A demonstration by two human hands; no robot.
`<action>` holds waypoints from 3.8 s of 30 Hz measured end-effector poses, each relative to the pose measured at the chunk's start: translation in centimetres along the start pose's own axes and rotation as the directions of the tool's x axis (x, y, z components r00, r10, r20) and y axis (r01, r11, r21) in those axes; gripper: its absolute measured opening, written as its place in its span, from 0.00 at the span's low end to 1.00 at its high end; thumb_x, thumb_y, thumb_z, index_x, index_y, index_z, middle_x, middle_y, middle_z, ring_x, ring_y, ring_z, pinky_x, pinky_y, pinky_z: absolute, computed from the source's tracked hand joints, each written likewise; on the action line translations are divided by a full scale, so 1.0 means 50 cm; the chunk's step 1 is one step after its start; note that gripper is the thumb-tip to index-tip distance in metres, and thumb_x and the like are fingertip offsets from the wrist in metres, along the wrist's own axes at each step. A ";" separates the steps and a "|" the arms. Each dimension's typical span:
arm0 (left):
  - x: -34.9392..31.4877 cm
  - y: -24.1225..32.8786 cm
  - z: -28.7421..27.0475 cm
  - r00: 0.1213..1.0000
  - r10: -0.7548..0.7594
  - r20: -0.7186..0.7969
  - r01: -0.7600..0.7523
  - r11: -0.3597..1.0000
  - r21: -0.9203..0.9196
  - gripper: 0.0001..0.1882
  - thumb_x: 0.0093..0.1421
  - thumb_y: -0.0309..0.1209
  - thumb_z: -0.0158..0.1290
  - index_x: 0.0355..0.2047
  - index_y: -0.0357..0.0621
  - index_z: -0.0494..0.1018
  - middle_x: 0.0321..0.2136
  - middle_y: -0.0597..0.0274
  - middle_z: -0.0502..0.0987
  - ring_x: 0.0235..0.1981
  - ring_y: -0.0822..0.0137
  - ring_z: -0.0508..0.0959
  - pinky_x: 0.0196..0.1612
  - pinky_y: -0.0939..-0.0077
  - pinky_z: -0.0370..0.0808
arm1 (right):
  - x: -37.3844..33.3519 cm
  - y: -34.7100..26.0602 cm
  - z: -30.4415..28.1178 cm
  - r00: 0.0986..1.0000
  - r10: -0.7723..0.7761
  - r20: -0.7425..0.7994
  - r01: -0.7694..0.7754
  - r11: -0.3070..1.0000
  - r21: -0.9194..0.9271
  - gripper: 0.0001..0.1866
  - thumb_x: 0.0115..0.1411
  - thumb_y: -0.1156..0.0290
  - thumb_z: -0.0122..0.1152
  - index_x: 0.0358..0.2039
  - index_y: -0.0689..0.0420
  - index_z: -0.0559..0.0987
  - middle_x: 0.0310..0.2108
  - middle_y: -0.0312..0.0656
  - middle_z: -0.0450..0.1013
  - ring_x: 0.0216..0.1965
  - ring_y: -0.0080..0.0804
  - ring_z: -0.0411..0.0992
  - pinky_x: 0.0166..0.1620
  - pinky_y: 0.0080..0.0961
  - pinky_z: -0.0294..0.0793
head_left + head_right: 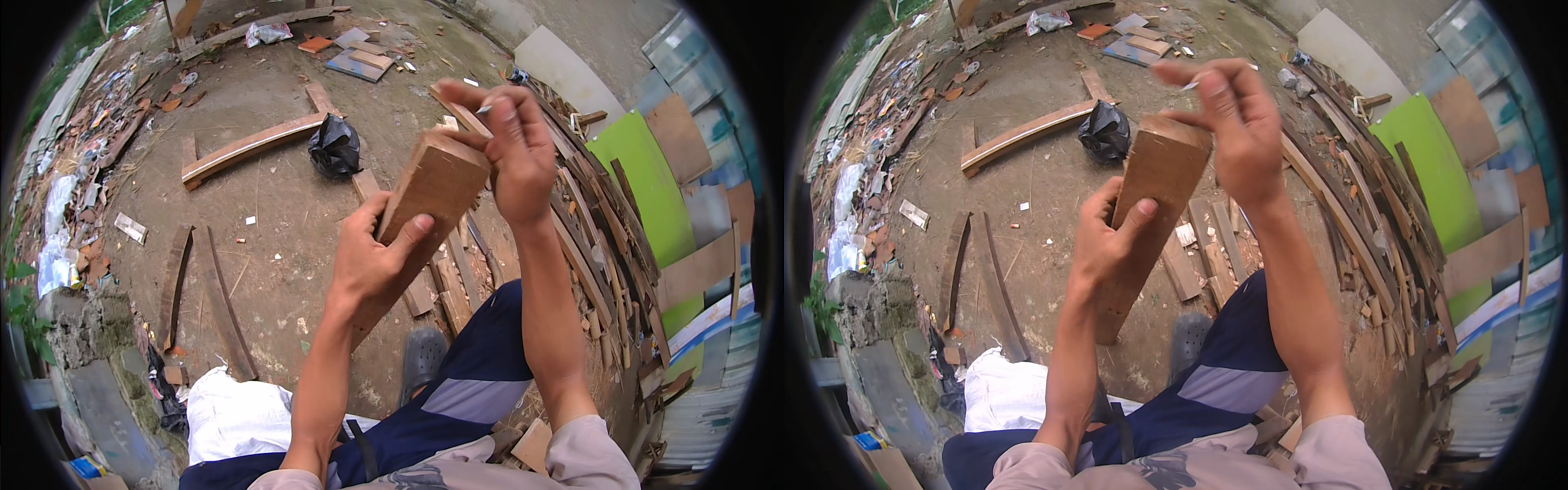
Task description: The person assembles a wooden frame by aligning planks, inserting nails, and hammering them into place. They then use a hand saw to cut a plank to size.
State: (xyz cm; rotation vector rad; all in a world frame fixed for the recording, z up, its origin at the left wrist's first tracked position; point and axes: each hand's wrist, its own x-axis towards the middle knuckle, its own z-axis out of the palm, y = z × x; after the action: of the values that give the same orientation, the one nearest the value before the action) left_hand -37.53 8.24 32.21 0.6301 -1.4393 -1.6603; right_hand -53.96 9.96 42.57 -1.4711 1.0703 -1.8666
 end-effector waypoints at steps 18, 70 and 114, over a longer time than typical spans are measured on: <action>-0.055 -0.005 -0.114 0.854 -0.141 -0.501 0.037 0.977 -0.212 0.29 0.70 0.49 0.55 0.50 0.29 0.74 0.41 0.51 0.80 0.41 0.66 0.80 0.46 0.73 0.76 | -0.131 0.083 0.129 0.926 0.370 0.078 -0.316 0.869 -0.381 0.09 0.67 0.70 0.65 0.41 0.64 0.82 0.37 0.42 0.83 0.39 0.24 0.81 0.36 0.24 0.81; -0.071 0.012 -0.099 0.778 0.081 -0.623 -0.075 0.997 0.036 0.22 0.68 0.42 0.59 0.48 0.31 0.75 0.40 0.55 0.81 0.39 0.72 0.79 0.44 0.79 0.74 | -0.127 0.127 0.177 0.931 0.360 -0.065 -0.362 0.932 -0.032 0.10 0.69 0.69 0.61 0.41 0.64 0.79 0.40 0.44 0.82 0.39 0.28 0.81 0.40 0.23 0.83; 0.002 -0.464 -0.152 0.099 -0.652 -0.752 0.242 0.749 -0.617 0.52 0.51 0.55 0.70 0.57 0.23 0.58 0.55 0.33 0.70 0.57 0.46 0.74 0.62 0.58 0.70 | -0.259 0.315 -0.325 -0.221 0.876 -0.428 -0.918 -0.335 -0.212 0.21 0.67 0.65 0.42 0.54 0.63 0.73 0.45 0.54 0.76 0.41 0.50 0.79 0.34 0.58 0.85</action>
State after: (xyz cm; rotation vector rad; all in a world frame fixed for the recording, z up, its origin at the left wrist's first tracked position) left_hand -37.52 3.99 8.16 1.6610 0.0623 -1.3526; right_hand -67.15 15.85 20.88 -0.0914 1.9741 -0.2806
